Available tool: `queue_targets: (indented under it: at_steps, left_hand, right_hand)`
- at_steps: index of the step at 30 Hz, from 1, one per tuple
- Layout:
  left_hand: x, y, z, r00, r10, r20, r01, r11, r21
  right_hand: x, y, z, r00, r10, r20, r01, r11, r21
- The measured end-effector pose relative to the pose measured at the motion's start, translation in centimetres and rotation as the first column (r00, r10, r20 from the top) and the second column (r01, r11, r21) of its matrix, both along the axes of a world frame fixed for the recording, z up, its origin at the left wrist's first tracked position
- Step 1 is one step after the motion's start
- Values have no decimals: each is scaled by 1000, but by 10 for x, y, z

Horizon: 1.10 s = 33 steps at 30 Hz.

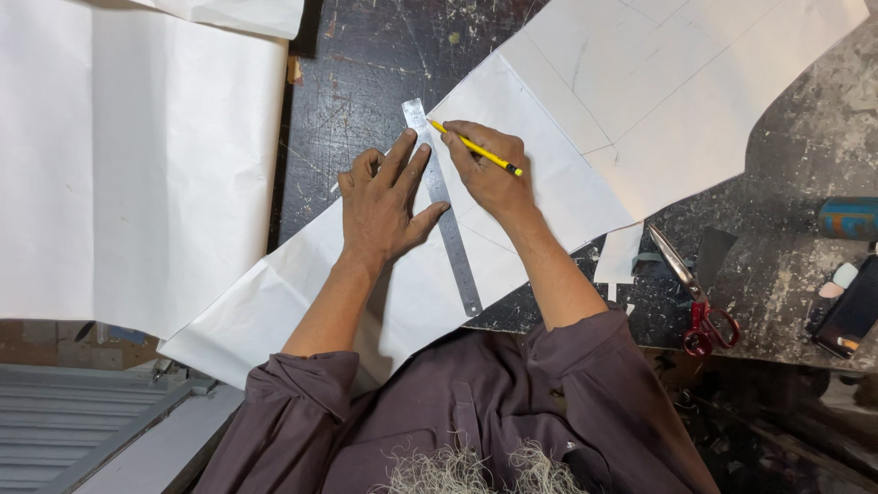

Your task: The person unfolds a roll of white pattern paper across a cluttered workbench, smooths it flat, and cuts sections from it with scissors. They then use a steel ruler and pencil to draw straight marking lines on the paper, briefly handling a smartphone between steps.

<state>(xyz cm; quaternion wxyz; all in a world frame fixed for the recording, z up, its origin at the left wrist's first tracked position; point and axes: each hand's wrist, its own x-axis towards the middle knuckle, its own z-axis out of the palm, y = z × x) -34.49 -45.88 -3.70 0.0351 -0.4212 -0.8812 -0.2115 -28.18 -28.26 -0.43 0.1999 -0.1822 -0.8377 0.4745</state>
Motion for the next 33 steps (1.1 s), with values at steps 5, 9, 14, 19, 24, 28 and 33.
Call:
queue_targets:
  at_steps: [5, 9, 14, 19, 24, 28, 33]
  left_hand:
    - [-2, -1, -2, 1000, -3, -3, 3, 1000, 6]
    - [-2, -2, -1, 1000, -1, 3, 1, 1000, 15]
    - [0, 0, 0, 1000, -6, -1, 6, 1000, 5]
    - [-1, -1, -1, 1000, -4, 9, 4, 1000, -9]
    - [-1, -2, 1, 1000, -2, 24, 3, 1000, -30]
    - [1, 0, 4, 1000, 3, 5, -3, 1000, -28]
    - [1, 0, 5, 999, 9, 36, -8, 999, -40]
  right_hand:
    - [32, -3, 11, 986, 70, 152, -64, 997, -48]
    - [45, -9, 14, 983, 66, 172, -58, 997, -50]
    - [42, -13, 9, 998, 62, 2, -62, 996, -57]
    - [84, -17, 19, 981, 131, 145, -132, 991, -5]
    - [52, -5, 18, 936, 120, 330, -146, 988, 56]
    - [-6, 10, 16, 970, 97, 223, -114, 991, 69]
    - [1, 2, 10, 995, 83, 58, -88, 992, 90]
